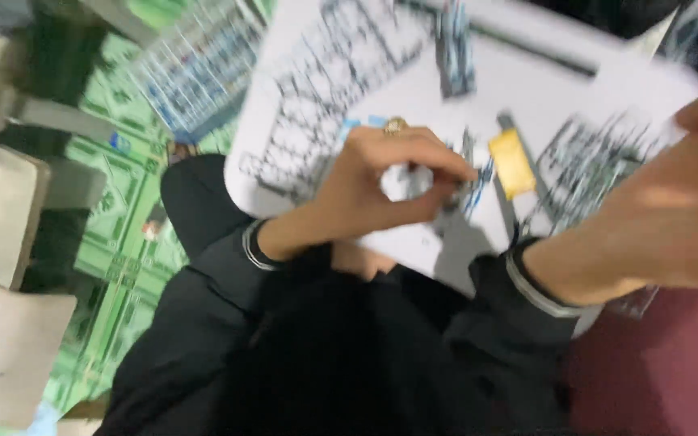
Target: The person sits on the floor and assembles a model kit. They use nippers to cut parts from a plastic runner, then use a hobby knife to trim and clean the edges of the small plastic pieces. The person handles multiple parts and tools throughout the process.
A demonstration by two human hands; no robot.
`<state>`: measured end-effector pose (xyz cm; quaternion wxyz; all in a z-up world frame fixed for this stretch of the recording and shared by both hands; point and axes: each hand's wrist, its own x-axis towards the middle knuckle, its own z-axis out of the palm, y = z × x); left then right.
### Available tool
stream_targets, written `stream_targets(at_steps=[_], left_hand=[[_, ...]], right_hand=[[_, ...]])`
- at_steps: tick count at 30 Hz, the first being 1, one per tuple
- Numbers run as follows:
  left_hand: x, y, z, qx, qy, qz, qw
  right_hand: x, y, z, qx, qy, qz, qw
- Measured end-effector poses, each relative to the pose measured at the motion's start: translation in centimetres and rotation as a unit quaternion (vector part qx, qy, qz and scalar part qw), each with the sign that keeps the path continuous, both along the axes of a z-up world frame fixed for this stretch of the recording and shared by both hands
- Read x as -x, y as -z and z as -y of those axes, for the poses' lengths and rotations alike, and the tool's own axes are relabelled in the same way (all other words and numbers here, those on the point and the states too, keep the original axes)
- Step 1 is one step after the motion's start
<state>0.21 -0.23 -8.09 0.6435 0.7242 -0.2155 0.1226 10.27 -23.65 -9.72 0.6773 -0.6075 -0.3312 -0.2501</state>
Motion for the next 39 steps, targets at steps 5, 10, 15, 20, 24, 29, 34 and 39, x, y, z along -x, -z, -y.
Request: stream_targets(at_steps=[5, 10, 15, 20, 24, 29, 34, 39], left_hand=[[-0.6, -4.3, 0.9, 0.065, -0.029, 0.078, 0.994], [-0.9, -7.9, 1.1, 0.038, -0.109, 0.195, 0.974], [-0.7, -9.5, 1.1, 0.055, -0.079, 0.192, 0.977], [-1.2, -9.9, 0.7, 0.054, -0.078, 0.203, 0.975], [-1.7, -9.5, 0.5, 0.028, -0.104, 0.236, 0.966], [-1.1, -9.7, 0.3, 0.032, -0.090, 0.205, 0.974], [-0.8, -9.9, 0.4, 0.033, -0.080, 0.191, 0.978], [-1.0, -9.5, 0.6, 0.033, -0.098, 0.200, 0.974]], right_hand=[[3.3, -5.5, -3.1, -0.068, 0.001, -0.001, 0.998], [5.3, -7.1, -4.1, -0.057, -0.046, -0.011, 0.997], [6.4, -7.6, -5.5, -0.079, -0.032, -0.001, 0.996], [5.0, -6.8, -5.7, -0.089, -0.029, 0.051, 0.994], [5.1, -6.4, -5.5, -0.068, -0.023, 0.050, 0.996], [4.8, -6.1, -5.8, -0.077, -0.006, 0.057, 0.995], [5.0, -6.2, -6.1, -0.087, 0.003, 0.062, 0.994], [5.3, -5.9, -5.7, -0.064, 0.018, 0.044, 0.997]])
